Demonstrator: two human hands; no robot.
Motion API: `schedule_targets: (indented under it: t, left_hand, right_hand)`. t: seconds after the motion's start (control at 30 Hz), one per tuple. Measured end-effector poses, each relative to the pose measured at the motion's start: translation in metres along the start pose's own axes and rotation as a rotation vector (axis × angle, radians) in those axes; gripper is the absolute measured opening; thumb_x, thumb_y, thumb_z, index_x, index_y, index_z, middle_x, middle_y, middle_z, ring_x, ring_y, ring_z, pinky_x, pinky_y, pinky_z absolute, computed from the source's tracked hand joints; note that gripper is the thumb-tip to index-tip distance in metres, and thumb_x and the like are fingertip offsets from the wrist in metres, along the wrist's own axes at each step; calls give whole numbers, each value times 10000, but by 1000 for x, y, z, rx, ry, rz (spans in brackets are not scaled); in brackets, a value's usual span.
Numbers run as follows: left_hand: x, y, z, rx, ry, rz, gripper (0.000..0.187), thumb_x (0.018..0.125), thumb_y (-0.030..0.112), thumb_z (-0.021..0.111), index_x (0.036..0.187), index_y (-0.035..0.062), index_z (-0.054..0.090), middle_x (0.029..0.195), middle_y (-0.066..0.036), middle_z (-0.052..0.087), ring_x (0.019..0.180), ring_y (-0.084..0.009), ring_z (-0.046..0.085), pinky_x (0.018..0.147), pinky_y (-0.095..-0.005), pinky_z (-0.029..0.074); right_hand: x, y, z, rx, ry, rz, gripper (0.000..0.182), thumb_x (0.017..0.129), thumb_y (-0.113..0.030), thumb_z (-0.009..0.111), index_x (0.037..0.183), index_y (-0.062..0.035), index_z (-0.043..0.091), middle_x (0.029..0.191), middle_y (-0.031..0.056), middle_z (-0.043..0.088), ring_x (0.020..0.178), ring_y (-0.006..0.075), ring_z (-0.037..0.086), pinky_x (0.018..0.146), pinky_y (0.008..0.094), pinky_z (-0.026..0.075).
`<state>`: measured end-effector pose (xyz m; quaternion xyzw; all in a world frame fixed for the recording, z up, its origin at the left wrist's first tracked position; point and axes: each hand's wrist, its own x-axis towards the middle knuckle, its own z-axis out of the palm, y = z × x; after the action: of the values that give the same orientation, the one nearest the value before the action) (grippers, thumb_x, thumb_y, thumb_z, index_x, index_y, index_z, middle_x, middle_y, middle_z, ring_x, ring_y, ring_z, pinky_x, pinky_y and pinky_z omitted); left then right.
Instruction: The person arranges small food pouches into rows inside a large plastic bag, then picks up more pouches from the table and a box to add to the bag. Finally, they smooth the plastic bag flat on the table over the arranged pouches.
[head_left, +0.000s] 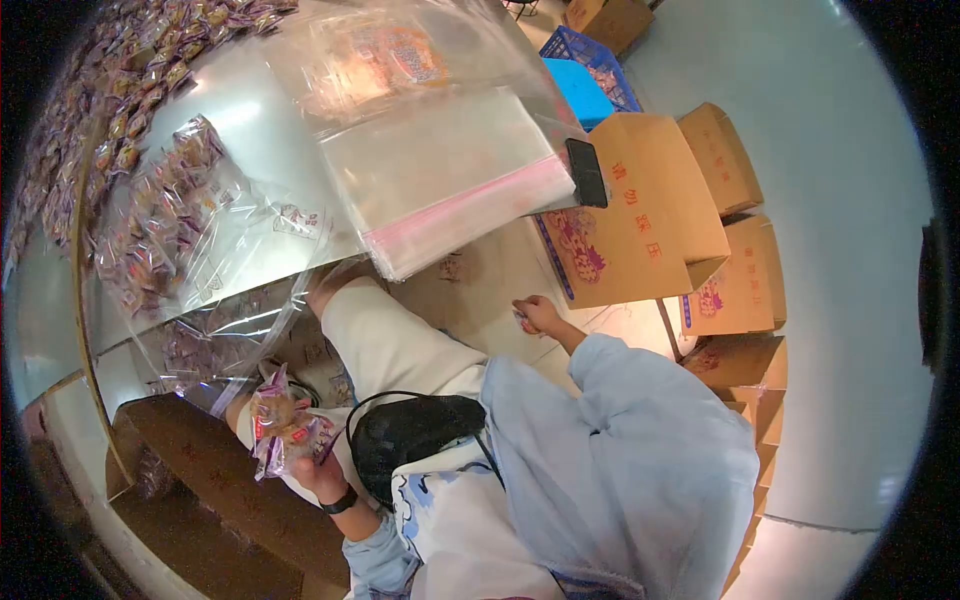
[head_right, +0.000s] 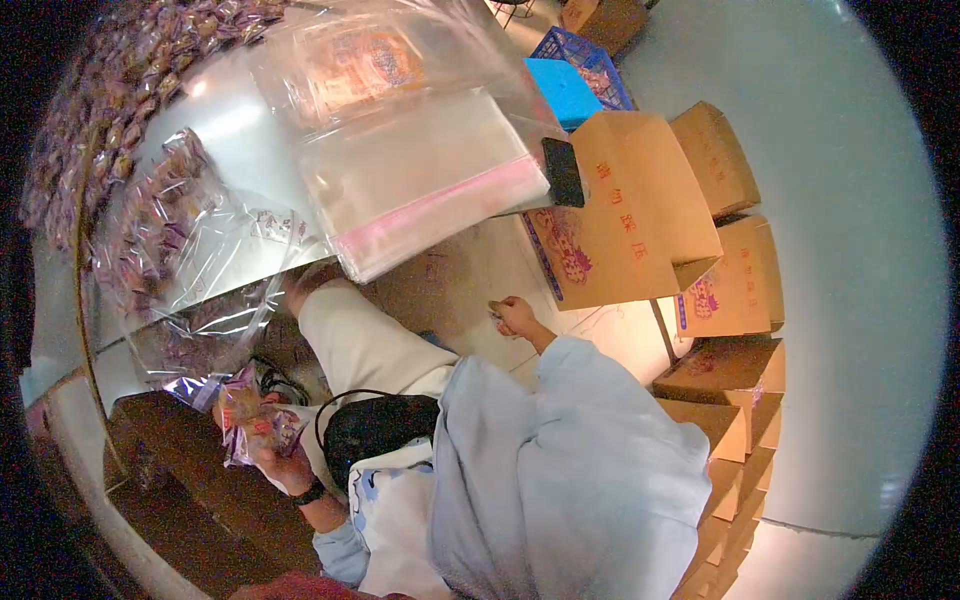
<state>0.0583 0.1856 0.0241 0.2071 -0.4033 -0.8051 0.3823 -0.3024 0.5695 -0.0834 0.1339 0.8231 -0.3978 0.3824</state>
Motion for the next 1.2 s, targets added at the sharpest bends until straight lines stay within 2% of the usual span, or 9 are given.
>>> schedule_targets:
  t: [0.2,0.3,0.37,0.5,0.67,0.8,0.87,1.1,1.2]
  left_hand:
    - [4,-2,18,-71,98,-40,1024,743,569,805,1478,6,368,1342,-247,549,1073,-298,640,853,-395,580]
    - [3,6,30,-48,98,-28,1015,740,551,811,1476,5,377,1319,-240,567,1110,-309,636,855,-402,588]
    - [0,9,24,-39,53,-43,989,751,518,817,1477,6,380,1341,-221,564,1143,-320,629,886,-422,586]
    - [-8,3,20,-10,159,22,936,779,513,785,1472,34,376,1309,-220,579,1095,-301,642,868,-416,593]
    - [-10,-6,14,-78,253,10,875,804,513,763,1432,8,422,1288,-226,590,1030,-274,675,829,-388,616]
    - [-7,-4,16,-55,284,19,824,833,522,727,1406,-3,455,1255,-222,616,998,-256,685,807,-386,623]
    - [-6,3,19,-25,284,12,814,840,520,719,1405,-4,457,1234,-218,630,990,-253,687,797,-386,624]
    - [-12,-14,-5,-144,315,-28,736,842,403,730,1404,5,467,1213,-185,657,1029,-273,691,798,-388,614]
    - [-9,-9,-1,-202,308,-34,706,841,340,737,1400,-2,472,1209,-176,663,1065,-286,689,812,-392,609]
  right_hand:
    - [-58,-92,53,453,-711,-144,432,967,-423,525,901,-26,681,844,116,669,713,210,645,716,342,524]
    - [-111,-167,83,434,-1023,-287,304,916,-363,611,906,-59,603,928,70,577,883,211,631,800,346,494]
    - [-131,-189,102,461,-1061,-395,271,887,-287,657,1036,-91,543,926,61,550,783,171,585,785,339,484]
    - [-171,-247,127,397,-1090,-855,607,771,-158,792,1234,-138,400,985,32,489,768,122,524,744,278,462]
    - [-196,-308,181,406,-744,-1047,665,820,-17,805,1326,-70,377,1260,102,534,1097,182,613,941,345,540]
    - [-180,-344,226,344,-792,-912,341,941,-47,687,1248,-38,540,1177,91,606,980,222,674,870,356,591]
    - [-176,-366,237,363,-905,-602,294,976,-168,660,1230,-48,573,1167,91,609,911,218,671,826,335,592]
    - [-124,-389,246,597,-1472,-114,429,953,-365,660,1254,-63,611,1087,94,634,933,256,630,663,339,532]
    - [-115,-380,256,630,-1291,-247,415,922,-298,701,1261,-75,612,1065,93,640,980,274,617,640,357,509]
